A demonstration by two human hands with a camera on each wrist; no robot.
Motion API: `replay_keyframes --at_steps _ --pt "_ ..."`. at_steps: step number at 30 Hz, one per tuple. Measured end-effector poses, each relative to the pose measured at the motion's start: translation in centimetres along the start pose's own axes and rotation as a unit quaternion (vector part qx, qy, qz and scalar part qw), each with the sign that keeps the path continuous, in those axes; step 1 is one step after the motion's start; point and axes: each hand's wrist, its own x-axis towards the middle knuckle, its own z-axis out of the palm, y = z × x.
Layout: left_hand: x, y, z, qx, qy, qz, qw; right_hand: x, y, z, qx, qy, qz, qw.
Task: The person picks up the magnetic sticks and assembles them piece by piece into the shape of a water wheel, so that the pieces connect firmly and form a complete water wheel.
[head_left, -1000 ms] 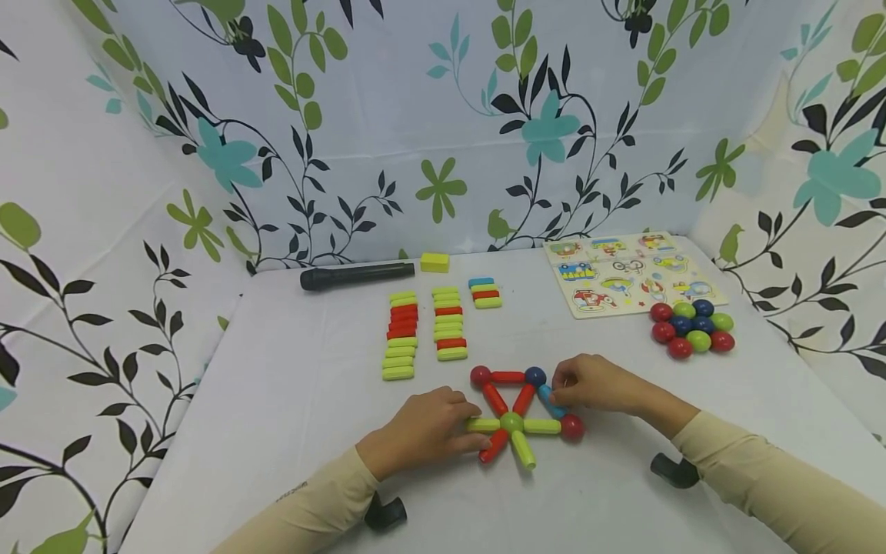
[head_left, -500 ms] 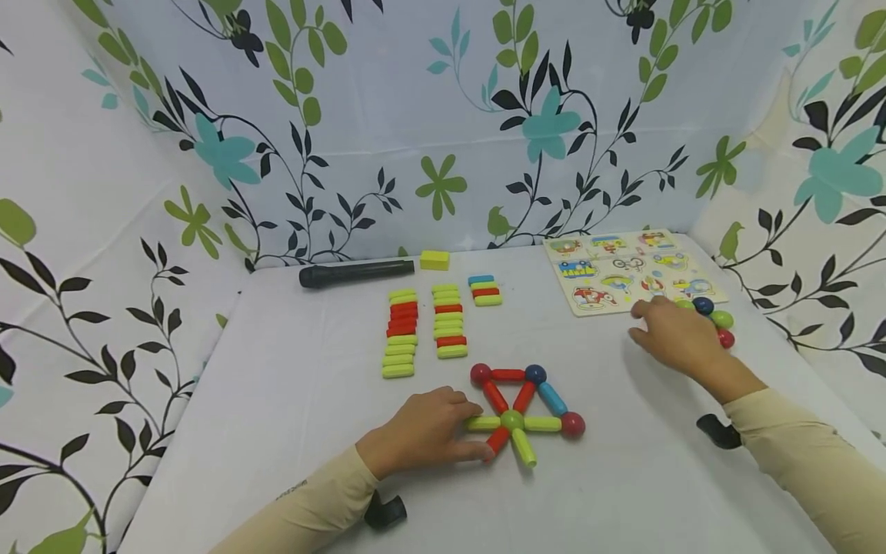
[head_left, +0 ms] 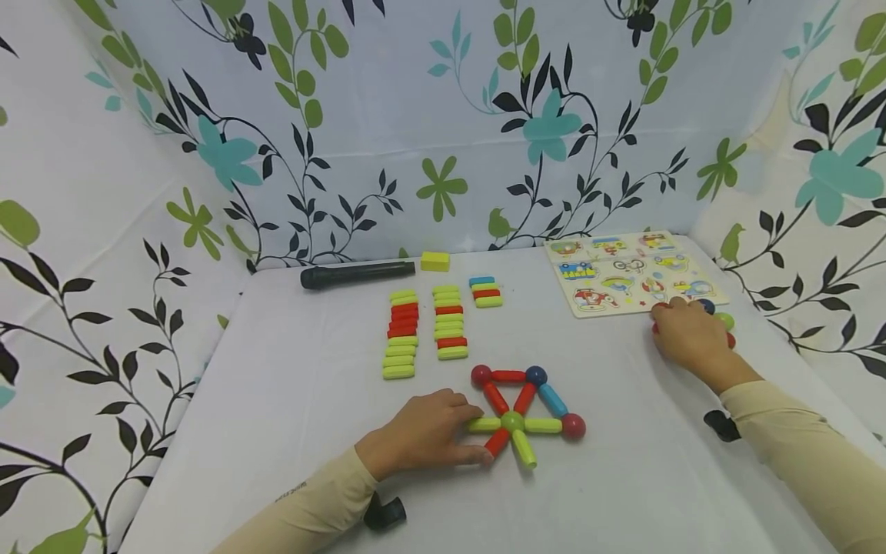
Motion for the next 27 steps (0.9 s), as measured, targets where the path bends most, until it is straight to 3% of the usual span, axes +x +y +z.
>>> replay_keyframes --at_steps 6,9,11,13,16,18,20,23,27 --pt "0.0 0.1 -0.1 -0.001 -0.005 0.0 1.0 -0.7 -0.7 -0.2 0.0 0.01 -0.014 1.0" --pt "0.0 0.2 -0.1 0.0 -0.008 -0.001 1.0 -2.3 -3.1 -1.1 0.034 0.026 -0.069 0.997" --pt "0.0 0.1 -0.1 0.001 -0.01 0.0 1.0 -4.1 -5.7 -1.9 0.08 0.024 -0.128 0.988" --pt "0.0 0.1 -0.1 0.002 -0.009 -0.001 1.0 -6.2 -8.4 -2.5 0.137 0.007 -0.201 0.97" --pt "0.0 0.0 0.0 0.001 -0.007 0.0 1.0 -9.4 -11.9 -2.7 0.206 -0.014 -0.32 0.925" --pt "0.0 0.0 0.0 0.001 -0.005 0.001 1.0 -11.0 -13.7 -2.3 0.224 -0.012 -0.389 0.894" --pt "0.0 -0.1 0.0 0.0 -0.003 0.002 1.0 -12.1 -15.0 -1.7 0.219 0.003 -0.439 0.872" --pt "0.0 -0.2 0.0 0.0 -0.001 0.006 1.0 -12.8 -16.2 -0.8 0.198 0.025 -0.471 0.859" --pt "0.1 -0.2 0.2 0.0 0.005 0.013 0.9999 -13.0 -16.6 0.2 0.178 0.039 -0.479 0.859"
